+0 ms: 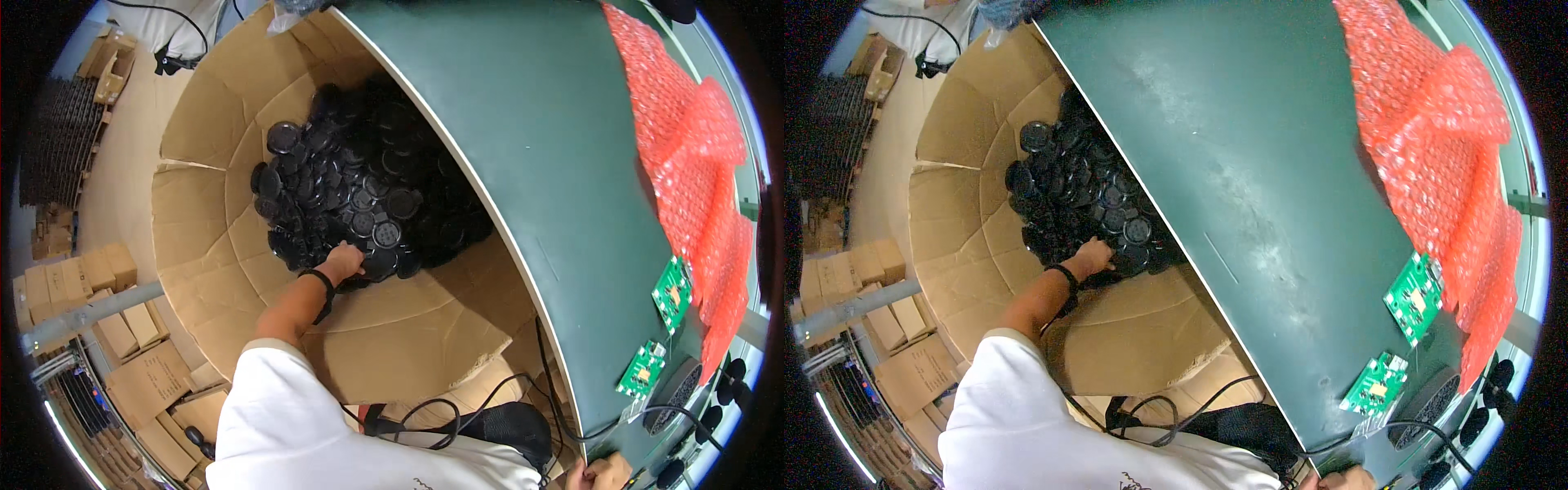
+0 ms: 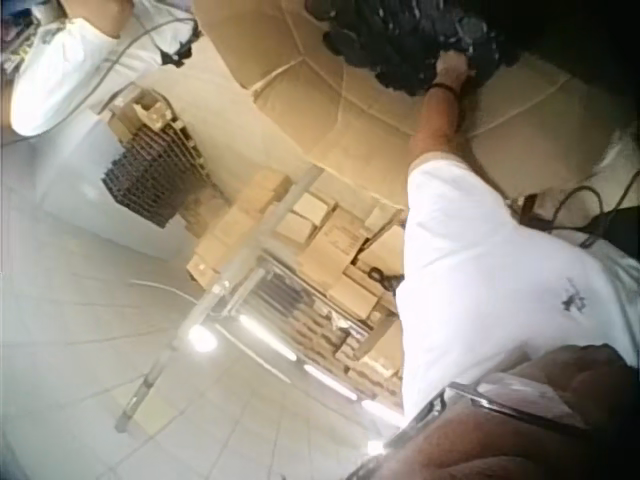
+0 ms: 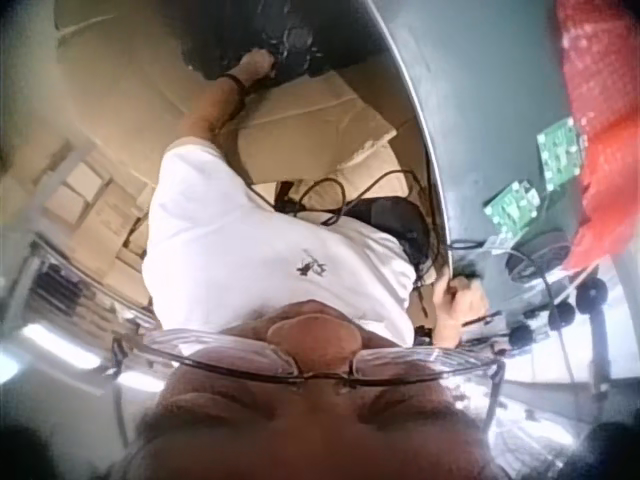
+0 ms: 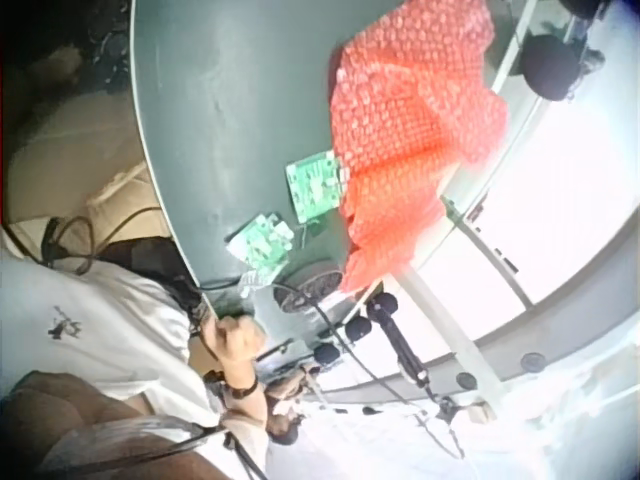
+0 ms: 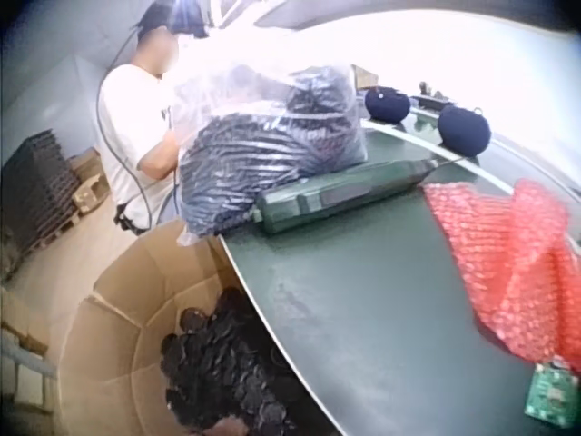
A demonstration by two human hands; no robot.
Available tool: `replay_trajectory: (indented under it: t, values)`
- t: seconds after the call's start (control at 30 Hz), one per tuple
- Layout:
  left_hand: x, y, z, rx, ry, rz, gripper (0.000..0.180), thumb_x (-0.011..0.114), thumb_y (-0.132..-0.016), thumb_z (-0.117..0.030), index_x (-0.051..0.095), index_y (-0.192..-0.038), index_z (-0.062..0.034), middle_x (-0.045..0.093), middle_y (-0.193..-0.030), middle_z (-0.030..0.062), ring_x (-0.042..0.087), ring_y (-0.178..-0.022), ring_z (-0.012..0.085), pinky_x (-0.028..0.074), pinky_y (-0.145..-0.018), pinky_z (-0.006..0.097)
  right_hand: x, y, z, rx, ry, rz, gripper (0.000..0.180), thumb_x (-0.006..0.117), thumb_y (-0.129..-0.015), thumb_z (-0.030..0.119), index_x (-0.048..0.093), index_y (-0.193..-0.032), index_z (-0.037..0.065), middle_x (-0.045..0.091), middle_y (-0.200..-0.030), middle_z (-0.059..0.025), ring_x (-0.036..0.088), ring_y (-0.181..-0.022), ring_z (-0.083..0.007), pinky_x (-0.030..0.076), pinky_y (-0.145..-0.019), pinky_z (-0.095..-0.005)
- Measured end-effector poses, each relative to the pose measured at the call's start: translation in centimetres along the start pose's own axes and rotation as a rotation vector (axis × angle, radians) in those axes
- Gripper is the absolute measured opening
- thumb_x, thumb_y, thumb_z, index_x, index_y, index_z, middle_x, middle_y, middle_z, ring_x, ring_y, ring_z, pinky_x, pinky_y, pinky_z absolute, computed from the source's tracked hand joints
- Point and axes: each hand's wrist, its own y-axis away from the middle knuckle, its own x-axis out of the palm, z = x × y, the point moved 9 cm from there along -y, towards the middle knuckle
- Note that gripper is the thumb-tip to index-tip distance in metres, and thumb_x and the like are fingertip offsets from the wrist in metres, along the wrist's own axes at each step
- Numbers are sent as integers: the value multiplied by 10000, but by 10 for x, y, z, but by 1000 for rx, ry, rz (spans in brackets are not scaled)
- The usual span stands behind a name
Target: The person assembles electronic components by soldering small green circuit boards into black circular housings. They use a soldering iron to attach wires and secure the boards, then use pliers to trim excess wire. The person also unpacks a larger circuit board from bubble wrap and separates it into smaller units.
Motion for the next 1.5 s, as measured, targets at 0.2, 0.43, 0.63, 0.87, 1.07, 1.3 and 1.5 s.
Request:
replay_trajectory:
  t: [0.2, 0.43, 0.63, 0.87, 1.07, 1.3, 1.5]
  values:
    - [-124, 85, 24, -26, 359, -471, 476, 773, -908, -425, 739, -1182, -38, 746, -997, 235, 705, -997, 420, 550, -904, 479, -7, -3, 6, -13, -65, -54, 422, 824, -861, 116, 426, -719, 123, 462, -613, -47, 474, -468, -292, 371, -440, -412]
    - [-302, 306, 29, 79, 1364, -570, 427, 691, -1021, -188, 590, -1402, -23, 694, -1268, 112, 699, -1114, 256, 674, -798, 409, -21, 9, 2, 41, -159, -197, 355, 846, -847, 154, 513, -729, 118, 468, -628, -63, 502, -497, -293, 390, -461, -401]
    - [-455, 451, -106, 497, 1531, -567, 500, 613, -1071, -322, 517, -1453, -15, 649, -1372, 154, 674, -1211, 319, 649, -860, 534, -11, 28, -9, 37, -189, -302, 266, 847, -709, 118, 582, -718, 118, 536, -650, -40, 540, -516, -252, 386, -484, -374]
    - [-570, 323, -211, 405, 1290, -531, 459, 669, -1042, -355, 563, -1426, -127, 633, -1379, 27, 608, -1252, 236, 595, -940, 543, -15, 38, -21, 10, -282, -342, 264, 831, -791, 239, 598, -712, 142, 572, -688, -19, 641, -588, -239, 499, -508, -390]
    - [-597, 307, -225, 366, 1308, -637, 494, 692, -1029, -320, 541, -1432, -78, 583, -1400, 67, 583, -1251, 239, 598, -964, 559, -12, 46, -19, -26, -220, -390, 208, 771, -856, 269, 616, -808, 140, 590, -724, -27, 658, -607, -246, 512, -508, -401]
    - [-609, 360, -219, 509, 1144, -995, 415, 741, -996, -279, 638, -1295, -11, 711, -1113, 57, 671, -928, 139, 566, -687, 300, -20, 52, -21, -31, -324, -411, 174, 789, -861, 218, 643, -852, 123, 623, -760, -34, 650, -601, -239, 523, -527, -363]
    - [-449, 408, -427, 830, 837, -457, 458, 749, -922, -76, 604, -1355, -41, 701, -959, 12, 618, -704, 67, 504, -558, 241, -27, 82, -65, 383, -1272, -551, 410, 781, -920, 73, 553, -1250, -13, 690, -956, -89, 647, -721, -110, 544, -642, -271]
